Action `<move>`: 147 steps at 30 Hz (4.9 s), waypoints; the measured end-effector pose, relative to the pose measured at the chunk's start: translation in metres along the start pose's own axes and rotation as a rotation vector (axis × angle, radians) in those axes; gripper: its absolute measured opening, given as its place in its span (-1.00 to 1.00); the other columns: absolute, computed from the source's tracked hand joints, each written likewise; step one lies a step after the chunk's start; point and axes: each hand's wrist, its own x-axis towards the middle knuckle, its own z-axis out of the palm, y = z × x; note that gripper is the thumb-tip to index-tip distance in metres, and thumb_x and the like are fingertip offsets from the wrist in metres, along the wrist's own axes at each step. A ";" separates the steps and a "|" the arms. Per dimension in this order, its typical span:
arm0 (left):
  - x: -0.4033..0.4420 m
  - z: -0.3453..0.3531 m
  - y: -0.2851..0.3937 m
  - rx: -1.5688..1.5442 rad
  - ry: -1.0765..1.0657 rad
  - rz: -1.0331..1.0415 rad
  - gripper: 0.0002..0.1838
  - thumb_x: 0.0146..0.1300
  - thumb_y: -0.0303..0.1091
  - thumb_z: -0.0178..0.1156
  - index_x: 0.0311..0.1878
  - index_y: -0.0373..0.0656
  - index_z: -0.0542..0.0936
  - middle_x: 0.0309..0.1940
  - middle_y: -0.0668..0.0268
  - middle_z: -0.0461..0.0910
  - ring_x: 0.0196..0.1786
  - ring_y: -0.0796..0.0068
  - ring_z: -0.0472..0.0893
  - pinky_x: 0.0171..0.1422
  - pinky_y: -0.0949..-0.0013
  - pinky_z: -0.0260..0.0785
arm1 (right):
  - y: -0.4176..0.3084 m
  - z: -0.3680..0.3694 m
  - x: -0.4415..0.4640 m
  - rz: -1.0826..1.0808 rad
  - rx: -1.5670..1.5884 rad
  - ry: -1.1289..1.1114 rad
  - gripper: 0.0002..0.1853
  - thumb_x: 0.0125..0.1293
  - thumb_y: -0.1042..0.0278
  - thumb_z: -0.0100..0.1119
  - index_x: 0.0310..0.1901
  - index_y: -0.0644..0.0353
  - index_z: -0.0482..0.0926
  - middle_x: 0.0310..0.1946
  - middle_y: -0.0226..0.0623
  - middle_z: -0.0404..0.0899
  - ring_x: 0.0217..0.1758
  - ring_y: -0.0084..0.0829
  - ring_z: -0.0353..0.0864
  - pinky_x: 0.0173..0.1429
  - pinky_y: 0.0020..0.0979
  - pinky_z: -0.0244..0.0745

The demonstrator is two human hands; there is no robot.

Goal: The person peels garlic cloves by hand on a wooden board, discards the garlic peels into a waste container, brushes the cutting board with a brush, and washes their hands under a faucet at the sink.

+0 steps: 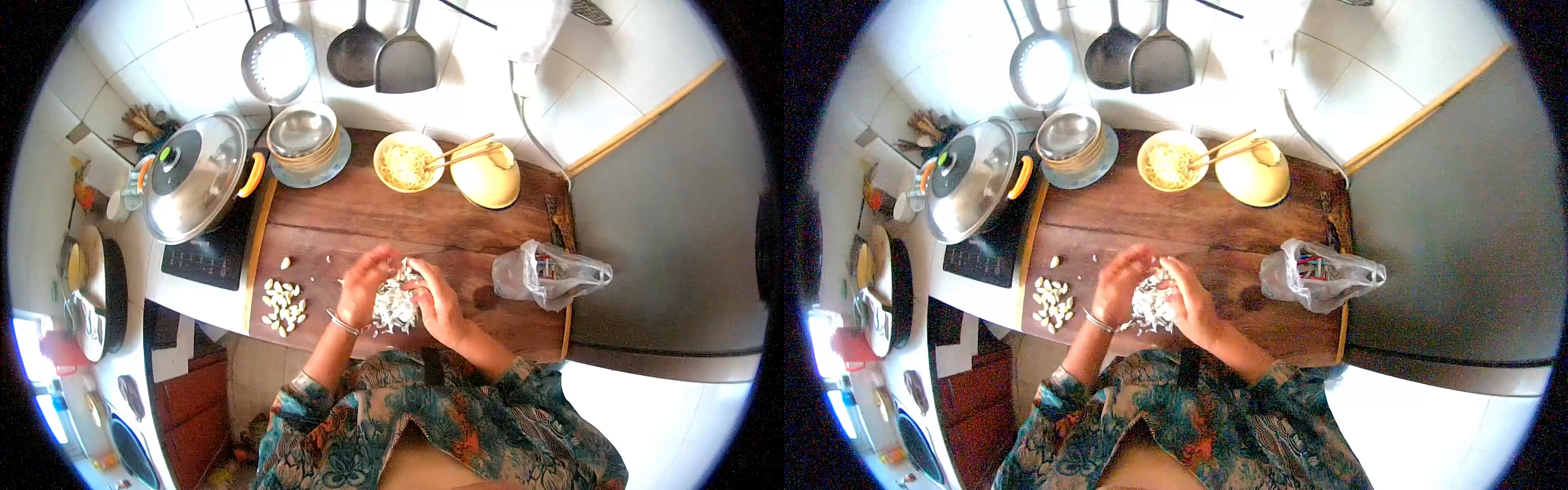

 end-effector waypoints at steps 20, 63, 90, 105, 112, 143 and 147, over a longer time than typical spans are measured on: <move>-0.034 0.031 -0.026 1.048 0.108 0.535 -0.84 0.08 -0.49 0.09 -0.24 -0.29 0.47 -0.32 0.07 0.47 -0.28 0.10 0.53 -0.27 0.22 0.36 | -0.004 0.001 -0.015 -0.250 -0.214 0.089 -0.65 0.08 0.52 0.10 -0.03 0.23 0.40 -0.03 -0.15 0.43 0.07 -0.14 0.41 0.17 -0.16 0.27; -0.131 -0.148 0.000 0.899 0.740 0.093 -0.56 0.02 -0.60 0.08 0.05 -0.29 0.35 -0.22 0.07 0.38 -0.22 0.16 0.49 -0.09 0.23 0.39 | 0.061 0.230 0.067 -0.514 -0.401 -0.526 -0.52 0.09 -0.02 0.16 0.00 0.03 0.44 0.12 -0.24 0.33 0.27 -0.21 0.20 0.31 -0.08 0.08; -0.089 -0.177 0.036 1.169 0.663 0.308 -0.84 0.13 -0.57 -0.03 -0.22 -0.27 0.49 -0.30 0.13 0.49 -0.25 0.20 0.51 -0.15 0.25 0.37 | 0.059 0.225 0.071 -0.621 -0.563 -0.381 -0.80 0.11 0.26 -0.05 -0.28 0.08 0.52 -0.04 -0.29 0.42 0.08 -0.27 0.35 0.08 -0.21 0.30; -0.034 -0.185 0.029 1.280 0.534 0.460 -0.80 0.14 -0.59 -0.03 -0.15 -0.26 0.45 -0.26 0.08 0.44 -0.16 0.05 0.45 -0.05 0.14 0.32 | 0.068 0.216 0.096 -0.585 -0.437 -0.347 -0.89 -0.01 0.29 0.05 -0.53 0.13 0.42 -0.43 -0.29 0.35 -0.30 -0.33 0.39 -0.33 -0.39 0.39; -0.030 -0.185 0.022 1.346 0.543 0.443 -0.75 0.11 -0.61 -0.04 -0.12 -0.20 0.45 -0.22 0.10 0.42 -0.14 0.05 0.42 -0.05 0.12 0.29 | 0.069 0.206 0.092 -0.663 -0.437 -0.467 -0.85 -0.07 0.25 0.11 -0.51 0.11 0.44 -0.48 -0.35 0.36 -0.34 -0.36 0.39 -0.37 -0.38 0.38; -0.027 -0.184 0.019 1.390 0.546 0.481 -0.74 0.02 -0.65 0.00 -0.19 -0.18 0.47 -0.23 0.15 0.42 -0.13 0.10 0.42 -0.02 0.17 0.28 | 0.109 0.094 0.223 0.442 1.261 0.509 -0.85 0.15 0.31 0.13 -0.38 0.17 0.41 -0.70 -0.48 0.28 -0.66 -0.61 0.21 -0.59 -0.55 0.14; -0.026 -0.182 0.021 1.429 0.543 0.447 -0.74 0.00 -0.64 0.02 -0.20 -0.18 0.47 -0.23 0.15 0.40 -0.12 0.10 0.42 -0.02 0.16 0.28 | 0.172 0.084 0.264 0.310 1.286 0.726 -0.85 0.18 0.31 0.08 -0.34 0.20 0.43 -0.62 -0.39 0.39 -0.59 -0.58 0.34 -0.55 -0.56 0.22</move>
